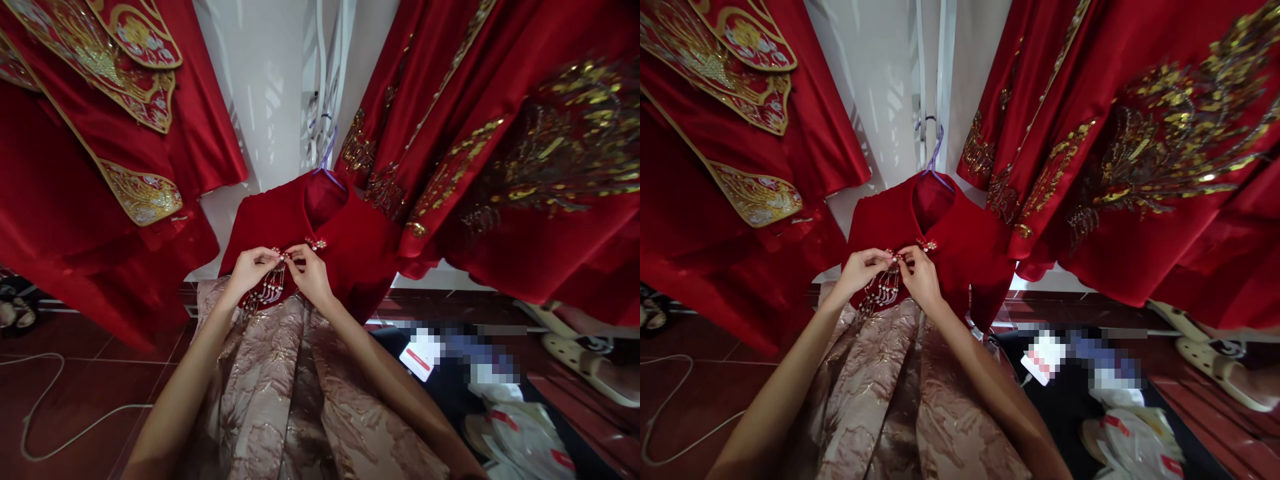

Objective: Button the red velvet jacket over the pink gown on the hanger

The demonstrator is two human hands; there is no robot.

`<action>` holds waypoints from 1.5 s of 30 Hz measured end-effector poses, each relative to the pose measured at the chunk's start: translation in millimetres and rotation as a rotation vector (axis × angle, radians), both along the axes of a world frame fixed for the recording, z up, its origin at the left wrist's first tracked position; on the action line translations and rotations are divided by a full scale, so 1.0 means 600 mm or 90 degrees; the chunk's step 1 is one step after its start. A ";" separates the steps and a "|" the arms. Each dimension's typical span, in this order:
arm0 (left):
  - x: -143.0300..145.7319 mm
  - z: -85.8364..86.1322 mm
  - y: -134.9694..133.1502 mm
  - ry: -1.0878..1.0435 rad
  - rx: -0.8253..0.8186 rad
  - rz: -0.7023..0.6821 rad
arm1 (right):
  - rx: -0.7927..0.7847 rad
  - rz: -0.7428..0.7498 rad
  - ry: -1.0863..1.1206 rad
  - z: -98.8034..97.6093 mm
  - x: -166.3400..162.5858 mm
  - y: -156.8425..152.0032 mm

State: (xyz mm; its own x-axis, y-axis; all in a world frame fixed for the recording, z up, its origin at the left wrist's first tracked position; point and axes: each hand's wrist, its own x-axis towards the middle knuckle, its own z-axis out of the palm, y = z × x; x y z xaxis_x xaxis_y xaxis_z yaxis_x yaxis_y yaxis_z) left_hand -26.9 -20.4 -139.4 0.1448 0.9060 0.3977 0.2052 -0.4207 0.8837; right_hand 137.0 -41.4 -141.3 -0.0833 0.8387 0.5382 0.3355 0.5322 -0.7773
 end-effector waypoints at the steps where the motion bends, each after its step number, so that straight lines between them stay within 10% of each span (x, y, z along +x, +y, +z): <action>1: 0.000 0.000 -0.001 0.009 0.006 0.008 | -0.015 0.027 0.000 0.004 0.006 -0.005; 12: 0.020 -0.061 -0.121 0.323 -0.009 -0.015 | -0.128 0.101 -0.141 0.019 0.159 -0.083; 20: 0.050 -0.087 -0.110 0.126 -0.007 0.123 | -0.142 0.134 -0.168 0.030 0.153 -0.084; 29: 0.066 -0.087 -0.090 0.176 -0.120 -0.122 | -0.131 0.140 -0.160 0.029 0.145 -0.088; 38: 0.069 -0.109 -0.139 0.316 -0.057 0.131 | -0.147 0.125 -0.165 0.038 0.163 -0.089; 45: -0.035 -0.103 -0.091 0.199 -0.156 0.216 | -0.148 0.115 -0.178 0.036 0.177 -0.084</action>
State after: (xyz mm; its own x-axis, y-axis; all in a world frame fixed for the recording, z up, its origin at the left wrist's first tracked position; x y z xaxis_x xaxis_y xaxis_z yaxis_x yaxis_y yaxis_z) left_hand -47.7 -75.1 -201.1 -0.0947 0.9837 0.1530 0.5632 -0.0738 0.8230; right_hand 243.2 -91.7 -119.6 -0.3564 0.8940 0.2715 0.4681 0.4223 -0.7762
